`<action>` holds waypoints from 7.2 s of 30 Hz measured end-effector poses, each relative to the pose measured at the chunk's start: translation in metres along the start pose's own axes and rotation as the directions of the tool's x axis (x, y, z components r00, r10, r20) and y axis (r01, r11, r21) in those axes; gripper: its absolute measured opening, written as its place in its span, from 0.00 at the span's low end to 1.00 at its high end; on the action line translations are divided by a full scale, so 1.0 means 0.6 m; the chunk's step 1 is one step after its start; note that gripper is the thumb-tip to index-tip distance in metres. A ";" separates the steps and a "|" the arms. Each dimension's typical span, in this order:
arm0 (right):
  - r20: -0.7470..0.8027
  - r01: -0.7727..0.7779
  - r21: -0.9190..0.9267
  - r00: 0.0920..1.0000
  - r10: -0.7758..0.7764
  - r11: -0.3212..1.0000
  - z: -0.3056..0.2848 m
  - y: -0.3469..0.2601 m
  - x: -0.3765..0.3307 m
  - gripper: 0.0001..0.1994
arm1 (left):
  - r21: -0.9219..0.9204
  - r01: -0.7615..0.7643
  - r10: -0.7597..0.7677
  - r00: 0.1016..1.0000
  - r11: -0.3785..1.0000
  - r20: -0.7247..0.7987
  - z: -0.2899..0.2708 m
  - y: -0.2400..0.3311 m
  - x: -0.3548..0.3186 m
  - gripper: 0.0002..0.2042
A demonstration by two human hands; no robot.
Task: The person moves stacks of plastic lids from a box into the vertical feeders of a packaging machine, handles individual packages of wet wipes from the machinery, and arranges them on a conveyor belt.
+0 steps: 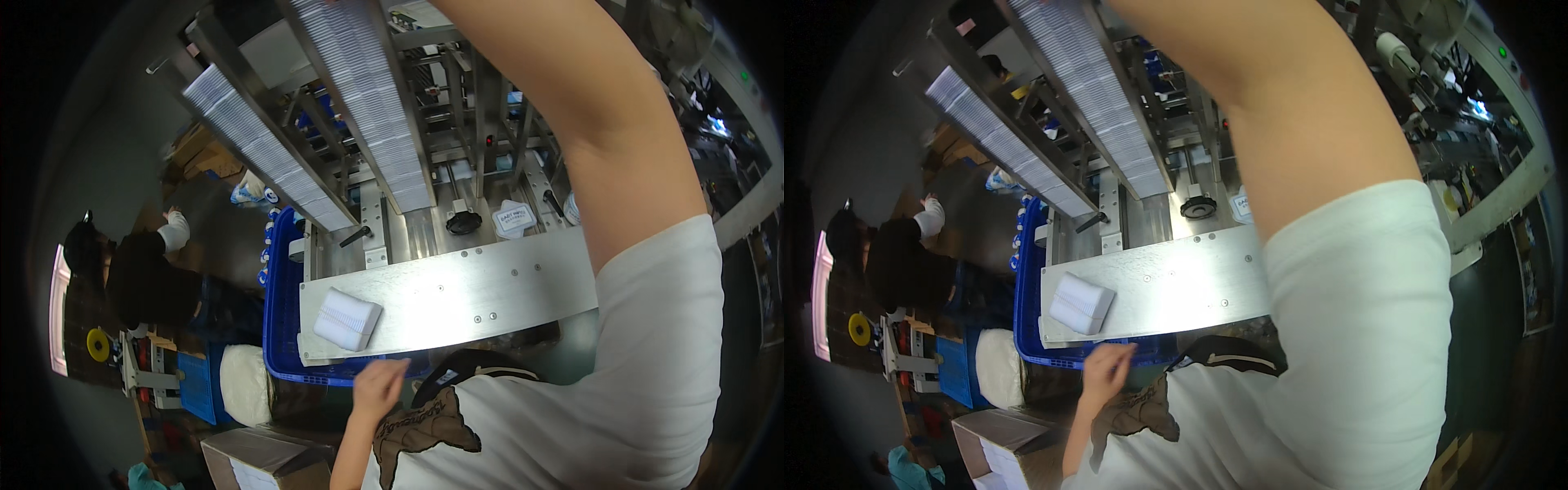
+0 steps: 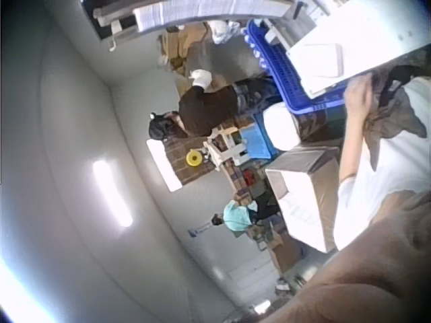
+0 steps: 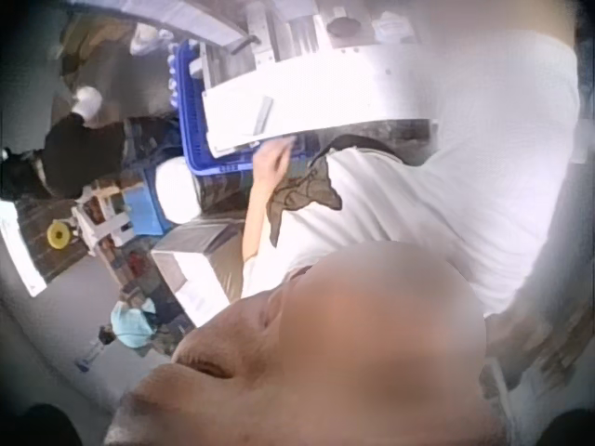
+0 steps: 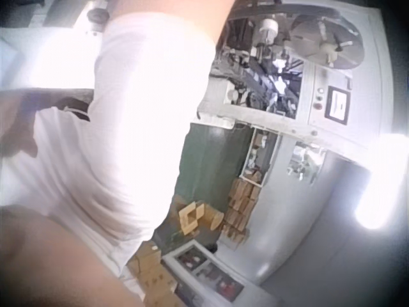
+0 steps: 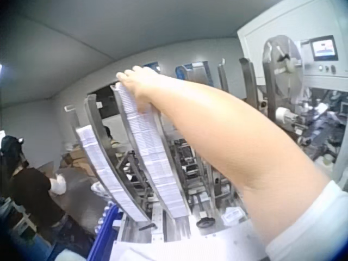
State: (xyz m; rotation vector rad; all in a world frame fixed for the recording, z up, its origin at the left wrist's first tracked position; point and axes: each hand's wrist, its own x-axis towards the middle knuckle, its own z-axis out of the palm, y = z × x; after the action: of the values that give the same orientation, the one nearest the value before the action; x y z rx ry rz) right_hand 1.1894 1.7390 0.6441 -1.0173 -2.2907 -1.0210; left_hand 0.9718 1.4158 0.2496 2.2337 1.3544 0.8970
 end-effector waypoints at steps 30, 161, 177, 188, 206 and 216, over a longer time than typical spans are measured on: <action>-0.113 -0.190 0.177 0.971 0.212 0.966 0.015 0.013 0.032 0.39 | 0.045 0.491 -0.435 0.807 0.870 -0.399 -0.015 -0.118 0.026 0.48; 0.104 0.273 0.533 0.918 -0.382 0.801 0.173 -0.421 -0.262 0.35 | -0.073 -0.043 0.008 0.906 0.996 -0.423 -0.022 -0.244 0.033 0.04; 0.292 -0.562 0.371 0.827 0.481 0.740 0.117 -0.189 -1.007 0.24 | 0.127 -0.015 -0.032 0.932 0.992 0.362 0.321 -0.070 -0.028 0.09; 0.363 -0.657 0.370 0.753 0.549 0.657 0.082 -0.184 -0.989 0.21 | 0.036 0.064 -0.074 0.891 0.997 0.447 0.405 0.089 0.050 0.07; 0.378 -0.688 0.338 0.724 0.577 0.643 0.077 -0.191 -0.978 0.19 | 0.221 -0.025 0.043 0.996 0.975 -0.078 0.279 0.069 0.223 0.20; 0.373 -0.681 0.385 0.732 0.570 0.623 0.080 -0.181 -0.981 0.19 | 0.154 -0.009 0.031 0.989 0.988 -0.141 0.261 0.058 0.219 0.19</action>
State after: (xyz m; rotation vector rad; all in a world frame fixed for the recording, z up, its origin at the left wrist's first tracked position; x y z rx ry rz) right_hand 1.4774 1.4625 0.1959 -1.5749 -1.9088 -0.0037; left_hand 1.1456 1.5173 0.2000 2.3388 1.5142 1.0092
